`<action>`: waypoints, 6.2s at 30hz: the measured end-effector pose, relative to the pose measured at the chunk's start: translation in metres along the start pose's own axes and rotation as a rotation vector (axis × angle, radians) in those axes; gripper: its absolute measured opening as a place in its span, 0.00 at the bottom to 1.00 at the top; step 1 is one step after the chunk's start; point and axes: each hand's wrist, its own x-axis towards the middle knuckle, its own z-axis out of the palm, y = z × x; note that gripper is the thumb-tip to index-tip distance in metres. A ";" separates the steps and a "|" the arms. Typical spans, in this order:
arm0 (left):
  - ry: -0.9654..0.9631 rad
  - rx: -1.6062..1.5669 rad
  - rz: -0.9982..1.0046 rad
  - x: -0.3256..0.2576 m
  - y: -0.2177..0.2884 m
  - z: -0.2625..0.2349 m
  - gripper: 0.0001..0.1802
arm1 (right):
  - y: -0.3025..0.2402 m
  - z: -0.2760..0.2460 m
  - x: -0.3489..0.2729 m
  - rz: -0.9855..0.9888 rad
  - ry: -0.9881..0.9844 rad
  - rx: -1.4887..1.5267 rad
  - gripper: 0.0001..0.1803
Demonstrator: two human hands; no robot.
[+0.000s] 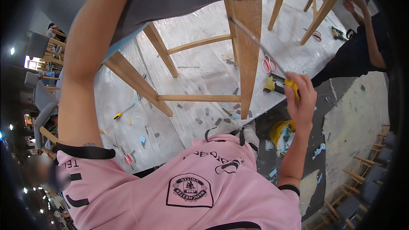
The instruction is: The person upholsters a wooden chair by stretching gray fabric over the seat, trimming excess with scissors, tucking edges with a flat tool, and securing the fabric using a pneumatic staple gun. The process is repeated around the seat perimeter.
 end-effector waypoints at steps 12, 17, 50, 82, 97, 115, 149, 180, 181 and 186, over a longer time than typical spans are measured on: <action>0.068 0.093 0.067 -0.026 -0.022 0.002 0.47 | 0.016 -0.010 0.043 -0.013 0.068 -0.203 0.19; 0.118 0.215 0.106 -0.020 -0.007 0.016 0.50 | 0.026 0.005 0.044 -0.001 0.198 -0.248 0.17; 0.048 -0.013 0.234 -0.013 -0.027 0.005 0.32 | 0.010 0.032 0.107 -0.047 0.388 -0.325 0.10; 0.054 0.034 0.057 -0.023 -0.042 0.001 0.47 | -0.008 0.065 0.085 0.218 0.328 0.038 0.12; 0.215 0.279 0.036 -0.032 -0.021 0.020 0.49 | -0.025 0.073 0.085 0.364 0.417 0.103 0.12; 0.264 0.255 0.034 -0.033 -0.010 0.024 0.45 | -0.007 0.083 0.069 0.207 0.444 0.089 0.10; -0.276 -0.182 0.265 0.026 -0.010 -0.002 0.23 | -0.038 0.059 0.045 0.342 0.222 0.336 0.12; -0.301 -0.273 0.104 0.025 -0.007 -0.011 0.32 | 0.047 0.080 0.053 0.335 -0.086 1.151 0.20; -0.330 -0.168 0.121 0.027 -0.005 -0.013 0.34 | 0.046 0.083 0.059 0.326 -0.085 1.202 0.21; -0.285 -0.072 0.157 0.040 0.006 -0.007 0.26 | 0.016 0.057 0.123 0.451 -0.117 1.404 0.18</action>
